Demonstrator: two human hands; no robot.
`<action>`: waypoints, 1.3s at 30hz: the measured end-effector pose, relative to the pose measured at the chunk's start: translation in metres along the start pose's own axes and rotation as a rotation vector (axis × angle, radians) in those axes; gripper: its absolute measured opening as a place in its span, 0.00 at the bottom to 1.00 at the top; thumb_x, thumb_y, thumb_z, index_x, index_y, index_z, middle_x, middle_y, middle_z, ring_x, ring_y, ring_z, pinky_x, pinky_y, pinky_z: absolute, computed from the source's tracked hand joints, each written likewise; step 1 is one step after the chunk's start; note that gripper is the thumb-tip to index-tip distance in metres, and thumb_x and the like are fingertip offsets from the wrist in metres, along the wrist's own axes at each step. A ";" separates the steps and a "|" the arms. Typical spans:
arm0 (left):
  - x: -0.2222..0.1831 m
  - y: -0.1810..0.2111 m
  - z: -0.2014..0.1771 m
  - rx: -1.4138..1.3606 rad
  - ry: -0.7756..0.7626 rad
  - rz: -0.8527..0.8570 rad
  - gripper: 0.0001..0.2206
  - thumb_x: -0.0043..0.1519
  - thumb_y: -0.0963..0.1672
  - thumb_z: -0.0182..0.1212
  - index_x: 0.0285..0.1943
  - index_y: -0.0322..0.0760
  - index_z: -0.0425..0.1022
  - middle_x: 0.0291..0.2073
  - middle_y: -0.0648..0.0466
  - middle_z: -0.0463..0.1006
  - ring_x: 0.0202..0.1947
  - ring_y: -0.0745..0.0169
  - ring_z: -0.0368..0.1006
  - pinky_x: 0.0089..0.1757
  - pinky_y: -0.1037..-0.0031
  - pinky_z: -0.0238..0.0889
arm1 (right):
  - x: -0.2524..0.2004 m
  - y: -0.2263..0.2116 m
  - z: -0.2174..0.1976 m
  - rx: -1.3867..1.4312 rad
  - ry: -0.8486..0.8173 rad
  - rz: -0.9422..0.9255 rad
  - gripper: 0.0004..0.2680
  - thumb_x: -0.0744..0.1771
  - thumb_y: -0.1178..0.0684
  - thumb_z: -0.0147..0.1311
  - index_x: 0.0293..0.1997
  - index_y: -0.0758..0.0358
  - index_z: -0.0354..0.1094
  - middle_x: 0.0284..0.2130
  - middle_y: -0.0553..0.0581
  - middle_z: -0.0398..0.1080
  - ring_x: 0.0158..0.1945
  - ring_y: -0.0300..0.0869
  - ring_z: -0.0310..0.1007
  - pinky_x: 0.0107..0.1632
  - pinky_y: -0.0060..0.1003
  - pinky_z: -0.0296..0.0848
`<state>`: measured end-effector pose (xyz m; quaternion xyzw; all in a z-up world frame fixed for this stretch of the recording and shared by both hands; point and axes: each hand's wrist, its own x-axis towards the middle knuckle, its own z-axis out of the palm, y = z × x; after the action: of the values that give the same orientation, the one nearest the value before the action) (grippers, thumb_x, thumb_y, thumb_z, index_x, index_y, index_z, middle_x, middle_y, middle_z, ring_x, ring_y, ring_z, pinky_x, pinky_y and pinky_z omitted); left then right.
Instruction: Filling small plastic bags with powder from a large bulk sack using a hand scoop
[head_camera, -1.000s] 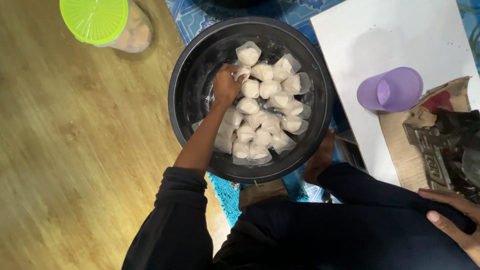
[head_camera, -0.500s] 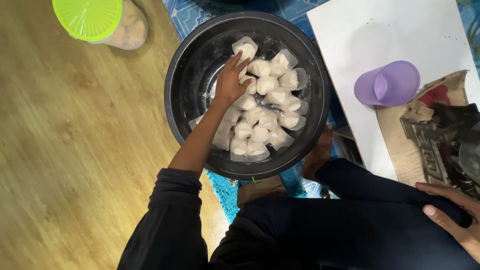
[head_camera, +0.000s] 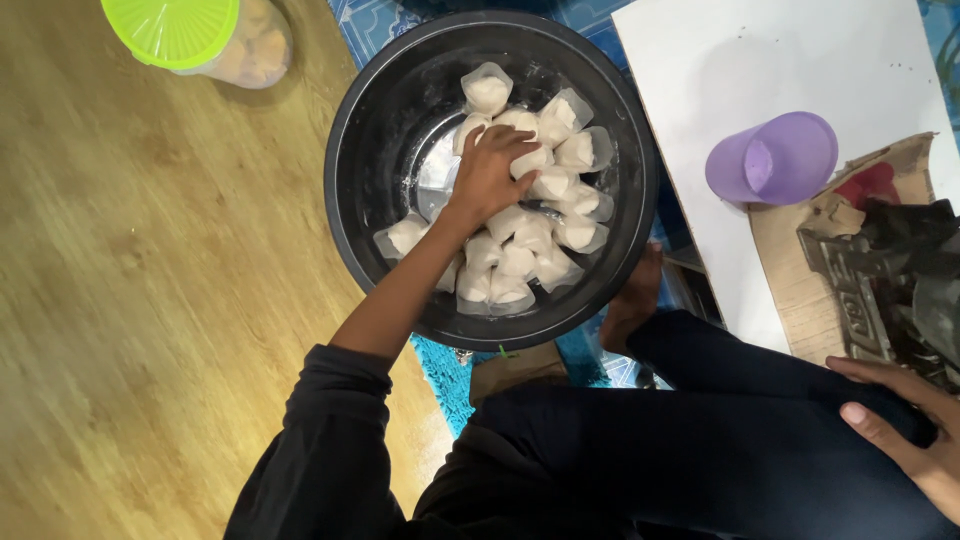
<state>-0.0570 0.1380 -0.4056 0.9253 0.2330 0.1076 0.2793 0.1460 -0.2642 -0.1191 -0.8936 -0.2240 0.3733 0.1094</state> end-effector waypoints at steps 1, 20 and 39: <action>-0.001 0.006 -0.004 0.001 0.001 -0.001 0.17 0.57 0.51 0.63 0.54 0.48 0.78 0.55 0.58 0.76 0.60 0.51 0.63 0.59 0.51 0.44 | -0.001 -0.001 0.000 0.000 0.000 -0.001 0.17 0.62 0.52 0.54 0.56 0.58 0.72 0.52 0.56 0.73 0.59 0.44 0.69 0.66 0.40 0.60; -0.140 0.127 0.094 -0.047 -0.156 0.149 0.24 0.53 0.38 0.59 0.62 0.32 0.68 0.59 0.43 0.69 0.55 0.38 0.68 0.48 0.54 0.65 | -0.001 0.043 0.005 0.112 0.027 -0.172 0.16 0.62 0.54 0.53 0.56 0.62 0.71 0.52 0.59 0.73 0.59 0.46 0.69 0.67 0.38 0.59; -0.231 0.098 0.023 0.202 -0.038 0.202 0.17 0.61 0.42 0.58 0.60 0.37 0.70 0.58 0.50 0.71 0.56 0.46 0.66 0.49 0.59 0.60 | -0.005 0.055 0.011 0.099 0.043 -0.245 0.17 0.64 0.50 0.49 0.58 0.61 0.70 0.54 0.61 0.71 0.59 0.48 0.68 0.64 0.39 0.59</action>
<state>-0.2134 -0.0587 -0.3846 0.9693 0.1431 0.0937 0.1767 0.1527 -0.3146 -0.1438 -0.8609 -0.3102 0.3485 0.2028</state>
